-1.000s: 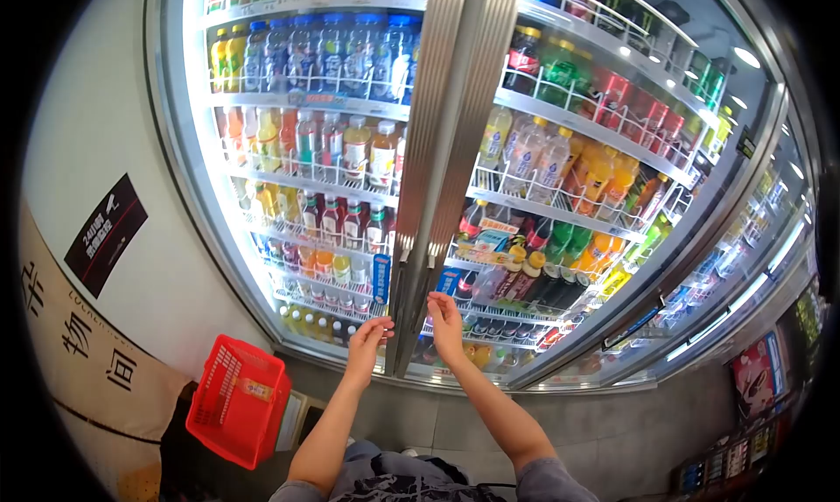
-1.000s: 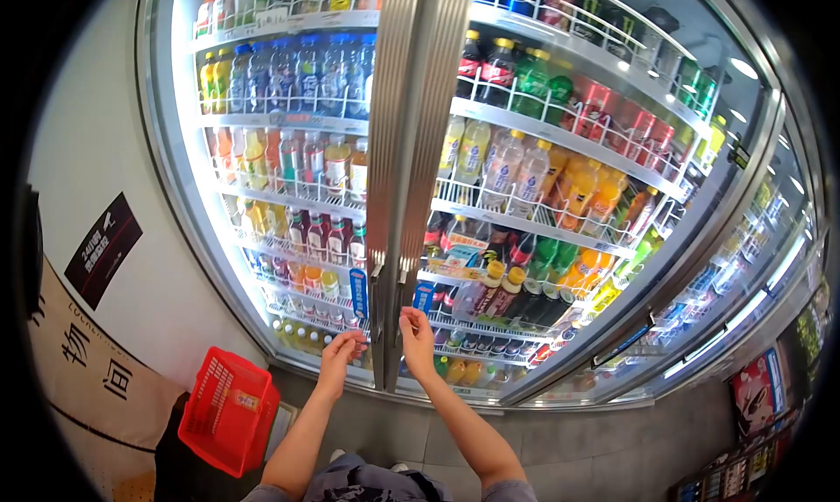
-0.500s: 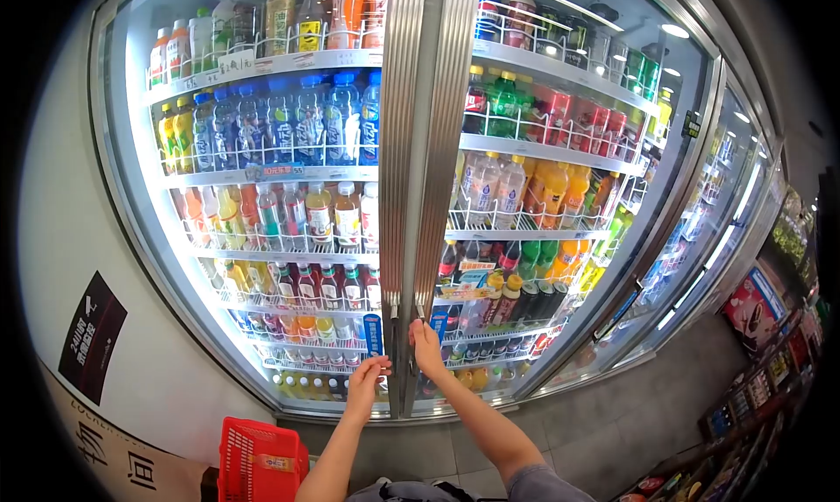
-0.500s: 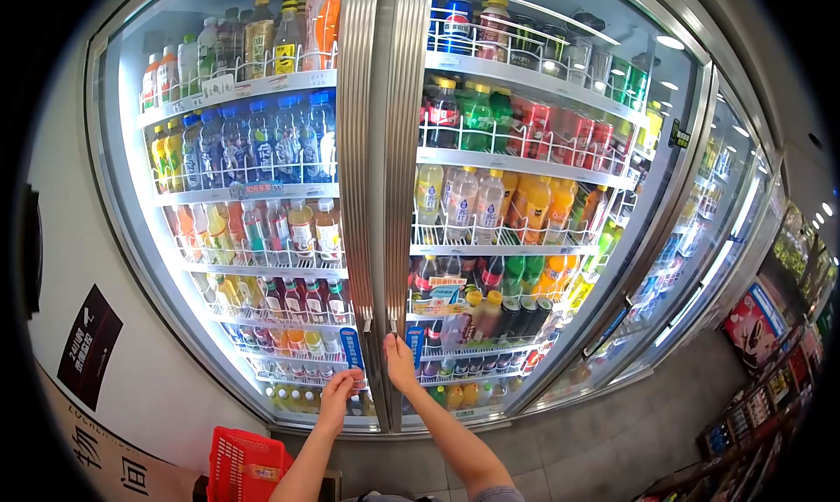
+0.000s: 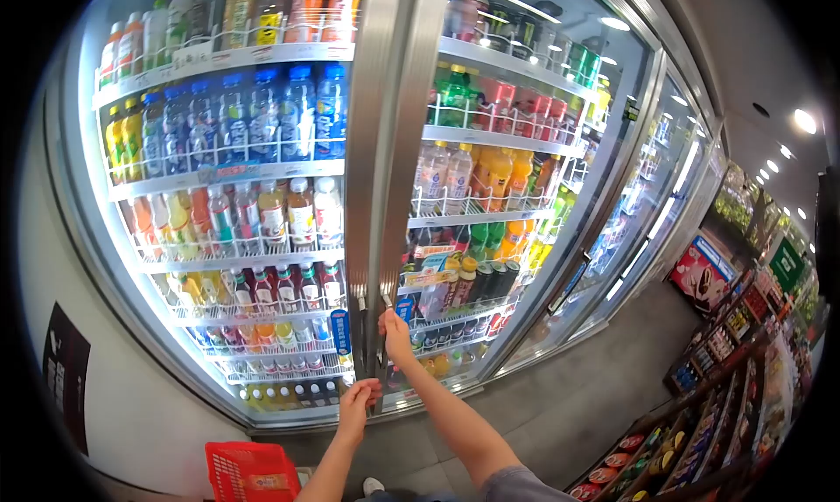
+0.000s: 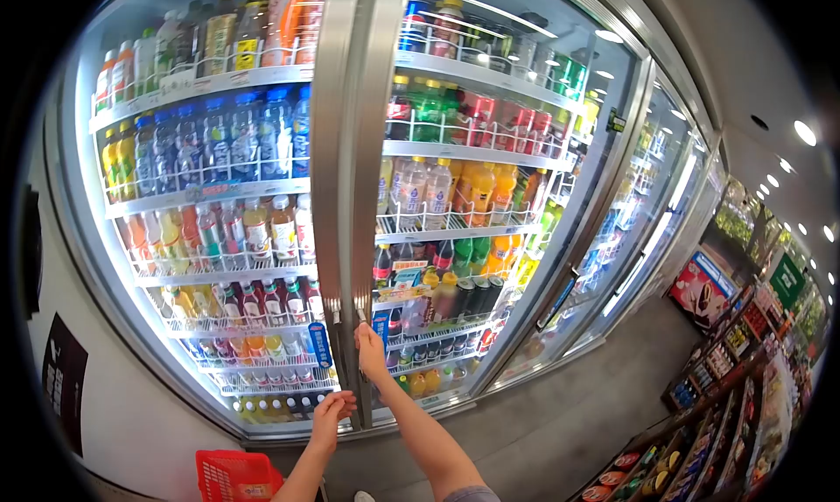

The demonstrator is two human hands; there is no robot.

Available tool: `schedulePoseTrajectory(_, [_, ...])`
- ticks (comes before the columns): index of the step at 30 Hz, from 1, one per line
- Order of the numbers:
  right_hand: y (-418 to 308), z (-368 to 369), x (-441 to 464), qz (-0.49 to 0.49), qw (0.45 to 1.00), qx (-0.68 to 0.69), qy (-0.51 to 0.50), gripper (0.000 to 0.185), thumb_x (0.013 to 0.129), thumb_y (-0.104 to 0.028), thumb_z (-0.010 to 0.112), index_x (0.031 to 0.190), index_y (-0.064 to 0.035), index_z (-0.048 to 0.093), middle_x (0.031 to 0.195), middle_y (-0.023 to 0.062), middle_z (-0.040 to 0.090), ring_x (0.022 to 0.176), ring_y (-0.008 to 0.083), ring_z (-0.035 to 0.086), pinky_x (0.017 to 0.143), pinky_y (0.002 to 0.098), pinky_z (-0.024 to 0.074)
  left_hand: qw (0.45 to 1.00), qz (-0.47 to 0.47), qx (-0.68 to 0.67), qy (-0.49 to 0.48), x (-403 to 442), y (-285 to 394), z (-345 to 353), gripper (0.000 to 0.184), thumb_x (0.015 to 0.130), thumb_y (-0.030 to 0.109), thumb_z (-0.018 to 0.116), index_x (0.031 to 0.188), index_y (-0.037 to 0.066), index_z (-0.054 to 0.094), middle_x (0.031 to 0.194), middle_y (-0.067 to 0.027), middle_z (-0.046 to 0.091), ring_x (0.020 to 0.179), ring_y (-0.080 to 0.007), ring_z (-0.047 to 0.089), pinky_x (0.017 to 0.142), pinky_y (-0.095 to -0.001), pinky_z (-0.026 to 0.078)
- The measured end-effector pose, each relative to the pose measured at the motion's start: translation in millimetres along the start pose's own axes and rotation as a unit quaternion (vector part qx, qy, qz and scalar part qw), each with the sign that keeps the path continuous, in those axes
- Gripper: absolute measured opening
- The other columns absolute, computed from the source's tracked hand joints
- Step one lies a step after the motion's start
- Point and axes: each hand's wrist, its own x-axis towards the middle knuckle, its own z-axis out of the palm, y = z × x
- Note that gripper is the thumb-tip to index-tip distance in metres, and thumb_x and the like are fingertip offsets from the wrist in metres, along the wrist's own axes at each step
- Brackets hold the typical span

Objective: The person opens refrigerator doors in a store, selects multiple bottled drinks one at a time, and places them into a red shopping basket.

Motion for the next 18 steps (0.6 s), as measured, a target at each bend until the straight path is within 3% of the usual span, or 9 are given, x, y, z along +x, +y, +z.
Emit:
schedulePoseTrajectory(5, [-6.4, 10.6, -4.6, -0.011, 0.998, -0.012, 0.053, 0.046, 0.103, -0.042, 0.039, 0.076, -0.0067, 0.05, 0.067, -0.0007, 0.043, 0.062, 0.0102, 0.041, 0.059, 0.0254, 0.0343, 0.998, 0.053, 0.002, 0.045, -28.8, 34.8, -24.7, 0.025, 0.099, 0.013, 0.047, 0.114, 0.004, 0.064, 0.103, -0.0043, 0.067, 0.089, -0.011, 0.061, 0.078, -0.0239, 0.045])
schedulePoseTrajectory(11, [-11.9, 10.0, -6.0, -0.014, 0.999, -0.009, 0.035, 0.046, 0.103, -0.043, 0.039, 0.075, -0.0084, 0.047, 0.068, -0.0008, 0.04, 0.064, 0.0106, 0.04, 0.061, 0.0254, 0.0332, 0.993, 0.104, -0.018, 0.051, -61.8, 63.0, -22.2, 0.025, 0.099, 0.012, 0.046, 0.115, 0.003, 0.063, 0.104, -0.0048, 0.066, 0.088, -0.0111, 0.061, 0.078, -0.0239, 0.045])
schedulePoseTrajectory(18, [-17.1, 5.3, -21.6, -0.001, 0.999, -0.007, 0.04, 0.045, 0.104, -0.042, 0.038, 0.075, -0.0084, 0.048, 0.068, -0.0018, 0.04, 0.064, 0.0094, 0.038, 0.06, 0.0246, 0.0327, 0.996, 0.042, 0.009, 0.072, -89.5, 33.0, -28.5, 0.024, 0.098, 0.012, 0.046, 0.114, 0.003, 0.062, 0.102, -0.005, 0.066, 0.089, -0.0124, 0.062, 0.077, -0.0251, 0.047])
